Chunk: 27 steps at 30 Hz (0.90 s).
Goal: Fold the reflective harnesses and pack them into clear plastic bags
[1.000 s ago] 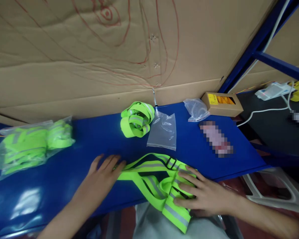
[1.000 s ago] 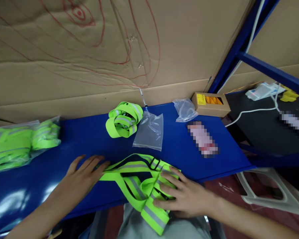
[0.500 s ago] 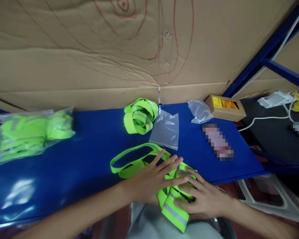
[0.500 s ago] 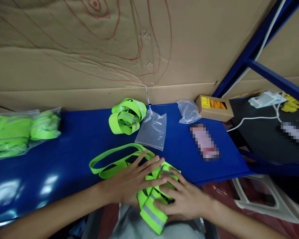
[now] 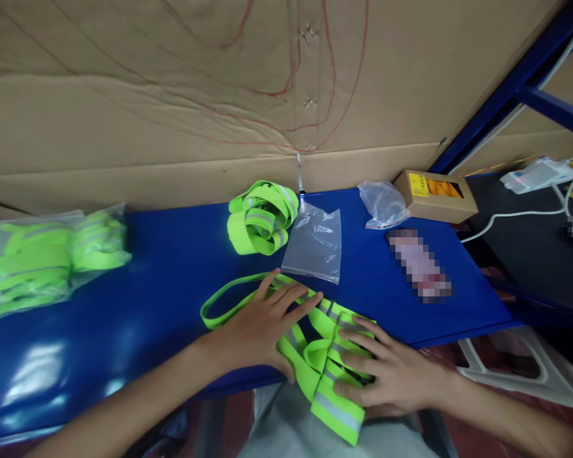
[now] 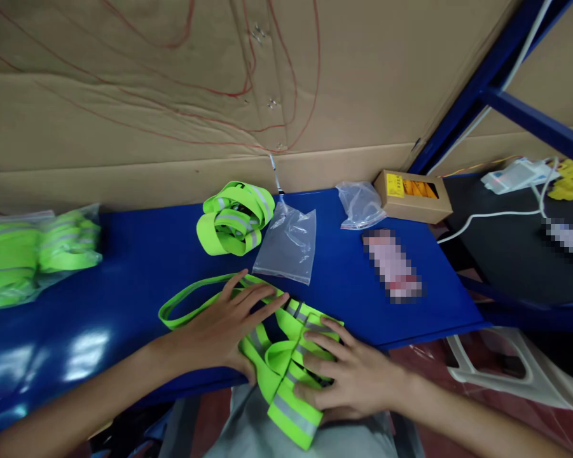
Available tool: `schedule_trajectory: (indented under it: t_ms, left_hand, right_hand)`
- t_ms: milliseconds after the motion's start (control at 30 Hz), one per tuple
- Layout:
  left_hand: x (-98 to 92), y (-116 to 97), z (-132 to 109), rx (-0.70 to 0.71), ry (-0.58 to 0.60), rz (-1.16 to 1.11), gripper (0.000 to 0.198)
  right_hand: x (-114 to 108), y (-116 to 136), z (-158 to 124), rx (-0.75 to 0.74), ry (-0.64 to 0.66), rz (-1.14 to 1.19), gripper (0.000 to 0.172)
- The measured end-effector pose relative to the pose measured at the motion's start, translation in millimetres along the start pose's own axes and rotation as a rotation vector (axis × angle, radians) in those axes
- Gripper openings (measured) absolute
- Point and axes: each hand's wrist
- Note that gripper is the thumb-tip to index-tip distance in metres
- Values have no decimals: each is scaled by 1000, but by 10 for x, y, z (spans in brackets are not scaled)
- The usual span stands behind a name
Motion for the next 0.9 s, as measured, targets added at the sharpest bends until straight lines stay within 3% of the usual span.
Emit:
schedule_trajectory:
  t_ms: [200,433,533,767,900]
  left_hand:
    - [32,107,-85,-21,2,15,115]
    - [46,-16,-518,-65,-31,263,53]
    - [38,-66,-685,-105,-29,305,35]
    - [59,-59,-751,-163,-72,282,29]
    - [56,-22,-715,-167,-53,289,27]
  right_hand:
    - [-49,-2,55,-8,-9,-15,49]
    - [-50,6,111,-24,-51,-51,52]
    - [-69,-12,167,-42,-34,-58,53]
    - [-7,-16,276,-77,-83,-111,48]
    - [79,43,259,-16,-104,-158,66]
Point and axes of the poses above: each hand's wrist, its own z-axis towards the middle knuckle, its own x-axis out of the palm, y = z × x, and after that the axes turned 15 degrees about x, right-handed
